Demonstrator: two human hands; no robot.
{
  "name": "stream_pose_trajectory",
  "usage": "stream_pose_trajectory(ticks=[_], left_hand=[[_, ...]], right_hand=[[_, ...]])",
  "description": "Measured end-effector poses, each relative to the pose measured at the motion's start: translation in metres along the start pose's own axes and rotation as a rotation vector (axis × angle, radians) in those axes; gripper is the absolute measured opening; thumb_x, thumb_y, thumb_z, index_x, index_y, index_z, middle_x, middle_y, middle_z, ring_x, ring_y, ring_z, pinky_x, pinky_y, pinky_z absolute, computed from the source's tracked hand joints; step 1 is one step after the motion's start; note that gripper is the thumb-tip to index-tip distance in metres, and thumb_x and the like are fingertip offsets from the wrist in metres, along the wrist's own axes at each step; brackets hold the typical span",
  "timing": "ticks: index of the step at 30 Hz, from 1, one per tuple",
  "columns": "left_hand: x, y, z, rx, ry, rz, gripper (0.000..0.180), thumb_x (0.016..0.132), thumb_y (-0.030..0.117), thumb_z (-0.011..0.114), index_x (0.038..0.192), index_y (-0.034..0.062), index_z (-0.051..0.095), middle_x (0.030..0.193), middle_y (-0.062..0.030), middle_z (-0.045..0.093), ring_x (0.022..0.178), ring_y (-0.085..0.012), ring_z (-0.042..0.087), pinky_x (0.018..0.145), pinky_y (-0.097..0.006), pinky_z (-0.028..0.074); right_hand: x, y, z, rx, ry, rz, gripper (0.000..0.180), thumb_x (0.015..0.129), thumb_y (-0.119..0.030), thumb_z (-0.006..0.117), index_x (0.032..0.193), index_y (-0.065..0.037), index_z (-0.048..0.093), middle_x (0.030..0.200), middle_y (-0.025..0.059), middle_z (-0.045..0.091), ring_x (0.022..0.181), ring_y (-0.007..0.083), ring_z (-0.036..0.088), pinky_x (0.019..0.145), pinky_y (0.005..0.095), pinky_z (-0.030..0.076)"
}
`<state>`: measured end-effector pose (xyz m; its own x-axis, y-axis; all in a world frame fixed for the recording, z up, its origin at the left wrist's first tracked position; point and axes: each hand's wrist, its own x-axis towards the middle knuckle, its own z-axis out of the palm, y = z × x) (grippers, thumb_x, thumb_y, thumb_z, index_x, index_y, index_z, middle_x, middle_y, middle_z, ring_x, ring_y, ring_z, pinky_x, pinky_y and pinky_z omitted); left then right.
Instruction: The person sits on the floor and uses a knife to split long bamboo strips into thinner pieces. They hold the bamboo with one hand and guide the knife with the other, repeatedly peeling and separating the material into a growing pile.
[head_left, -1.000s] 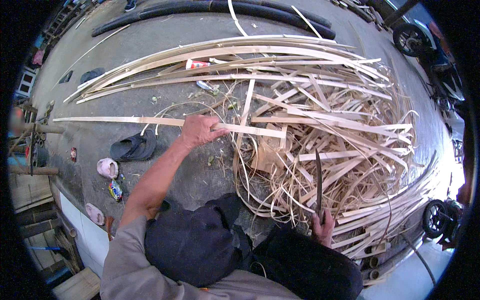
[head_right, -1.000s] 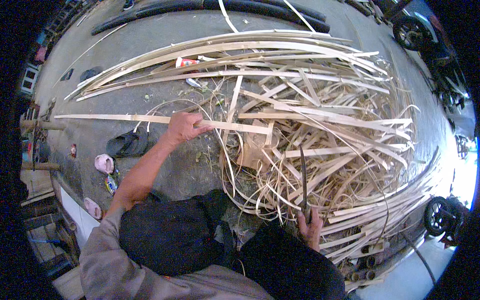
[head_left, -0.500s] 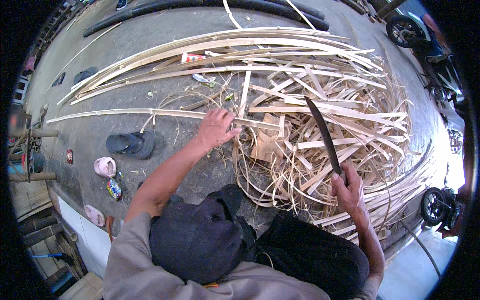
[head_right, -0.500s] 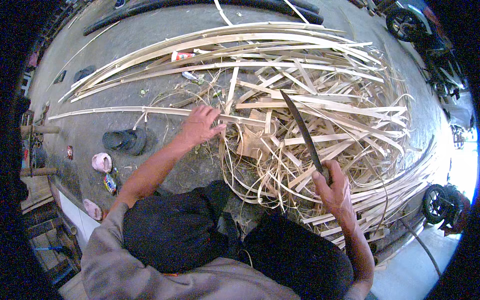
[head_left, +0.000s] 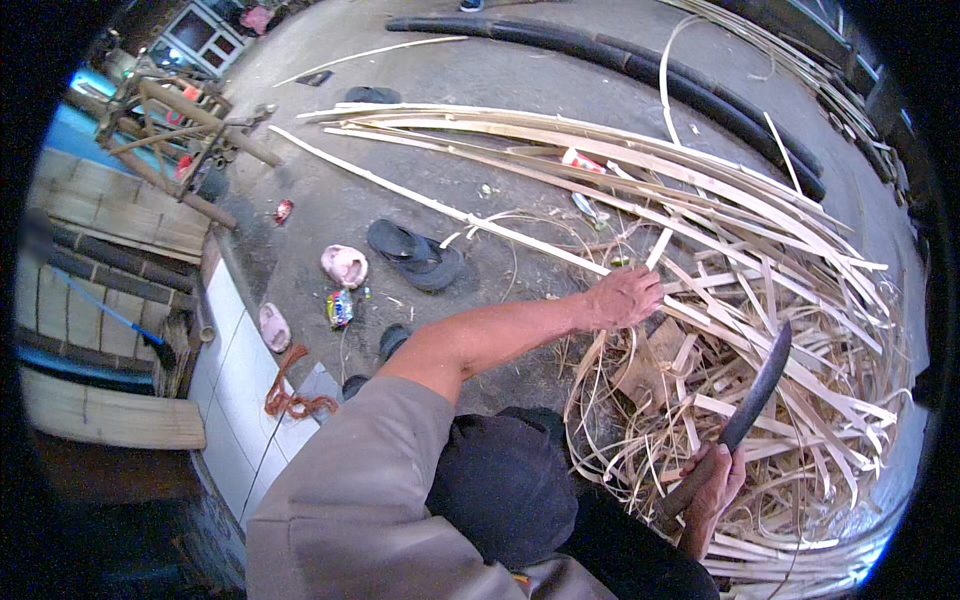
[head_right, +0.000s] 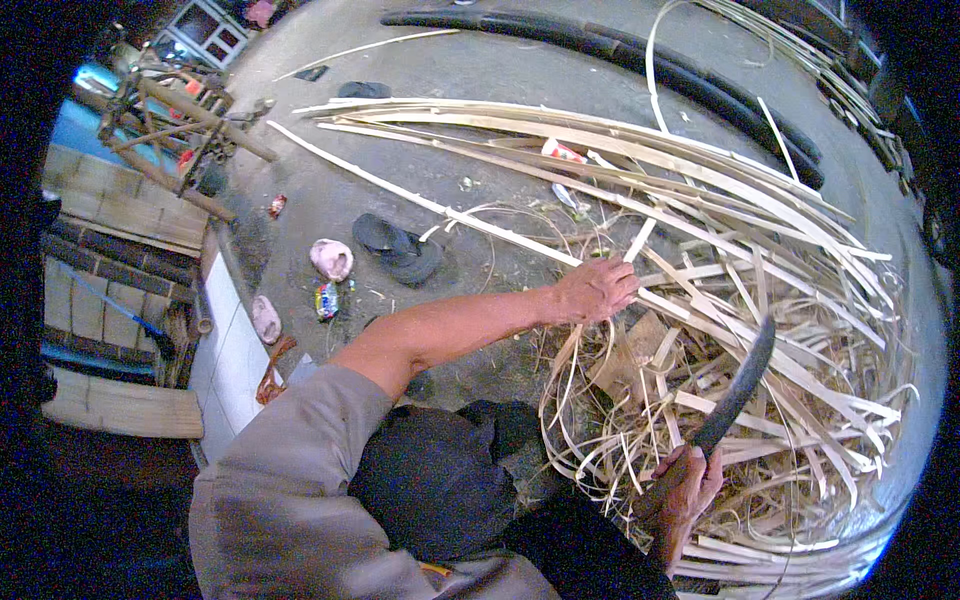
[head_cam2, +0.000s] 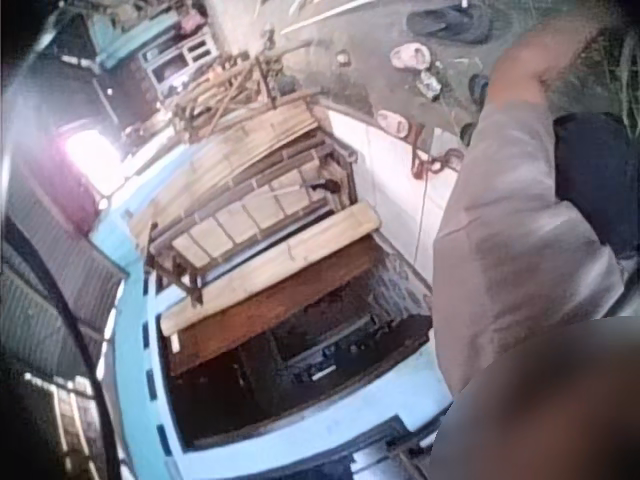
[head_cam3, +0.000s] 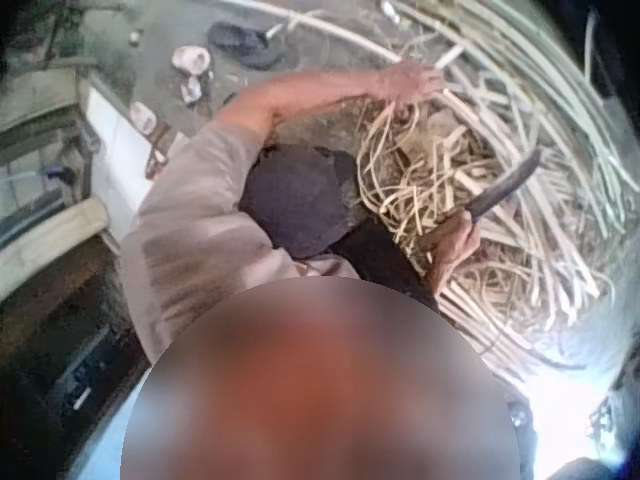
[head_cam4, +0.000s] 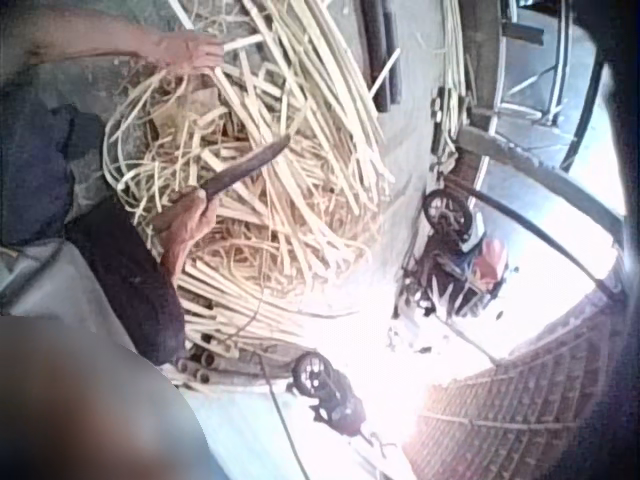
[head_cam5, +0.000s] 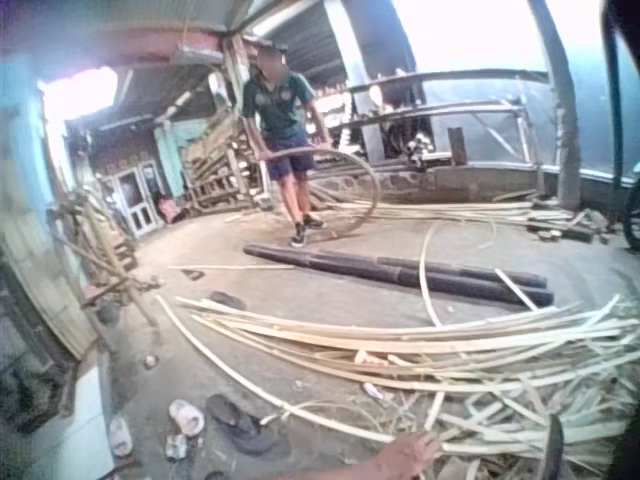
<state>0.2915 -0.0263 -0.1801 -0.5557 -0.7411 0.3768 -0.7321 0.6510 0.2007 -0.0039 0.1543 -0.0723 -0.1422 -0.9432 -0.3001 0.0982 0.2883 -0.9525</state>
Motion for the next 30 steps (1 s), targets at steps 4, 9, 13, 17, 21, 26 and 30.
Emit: stream_pose_trajectory(ticks=[4,9,13,17,21,26,30], left_hand=[[0.020,0.012,-0.046,-0.144,0.054,0.080,0.030,0.091,0.020,0.060,0.119,0.0109,0.056,0.093,-0.0102,0.062,0.085,-0.0303,0.066,0.072,-0.039,0.056],[0.044,0.049,-0.086,-0.181,-0.322,-0.118,0.030,0.093,0.015,0.051,0.122,0.0081,0.057,0.089,-0.0163,0.064,0.086,-0.0363,0.067,0.070,-0.043,0.057],[0.060,0.079,-0.090,-0.207,-0.514,-0.330,0.031,0.092,0.011,0.047,0.119,0.0032,0.058,0.103,-0.0221,0.063,0.103,-0.0392,0.063,0.090,-0.049,0.051],[0.058,0.096,-0.079,-0.293,-0.396,-0.196,0.023,0.094,0.016,0.046,0.106,0.0009,0.059,0.105,-0.0234,0.062,0.098,-0.0420,0.062,0.089,-0.050,0.048],[0.063,0.111,-0.062,-0.295,-0.473,-0.272,0.025,0.098,0.023,0.048,0.105,0.0021,0.059,0.093,-0.0200,0.064,0.088,-0.0384,0.062,0.080,-0.046,0.048],[0.084,0.139,-0.037,-0.346,-0.462,-0.403,0.026,0.098,0.026,0.048,0.100,0.0019,0.059,0.076,-0.0176,0.060,0.075,-0.0337,0.061,0.073,-0.045,0.048],[0.094,0.162,-0.026,-0.434,-0.409,-0.341,0.026,0.097,0.023,0.048,0.100,0.0013,0.062,0.079,-0.0196,0.063,0.077,-0.0368,0.062,0.072,-0.046,0.048]], right_hand=[[0.013,0.011,0.000,0.183,0.028,-0.043,0.018,0.098,-0.020,0.050,0.109,-0.006,0.054,0.074,0.0057,0.058,0.056,0.0145,0.055,0.050,0.0271,0.047],[0.027,0.020,0.006,0.364,0.049,-0.057,0.017,0.098,-0.017,0.050,0.112,-0.007,0.054,0.078,0.0051,0.057,0.060,0.0140,0.056,0.050,0.0245,0.048],[0.030,0.024,0.003,0.402,0.050,0.040,0.020,0.101,-0.027,0.054,0.110,-0.008,0.055,0.072,0.0018,0.058,0.055,0.0121,0.056,0.048,0.0260,0.048],[0.026,0.024,-0.009,0.386,-0.010,0.019,0.030,0.104,-0.029,0.049,0.123,-0.006,0.057,0.075,0.0020,0.059,0.059,0.0120,0.057,0.051,0.0254,0.048],[0.020,0.025,-0.025,0.361,-0.057,-0.033,0.040,0.105,-0.026,0.046,0.138,-0.003,0.051,0.087,0.0032,0.059,0.068,0.0123,0.061,0.058,0.0264,0.052],[0.017,0.030,-0.040,0.320,-0.003,-0.055,0.027,0.106,-0.018,0.042,0.126,-0.003,0.052,0.084,0.0029,0.058,0.067,0.0104,0.059,0.057,0.0255,0.051],[0.018,0.035,-0.037,0.289,0.073,-0.021,0.020,0.106,-0.018,0.042,0.117,-0.004,0.051,0.078,0.0004,0.055,0.062,0.0081,0.055,0.052,0.0242,0.048]])
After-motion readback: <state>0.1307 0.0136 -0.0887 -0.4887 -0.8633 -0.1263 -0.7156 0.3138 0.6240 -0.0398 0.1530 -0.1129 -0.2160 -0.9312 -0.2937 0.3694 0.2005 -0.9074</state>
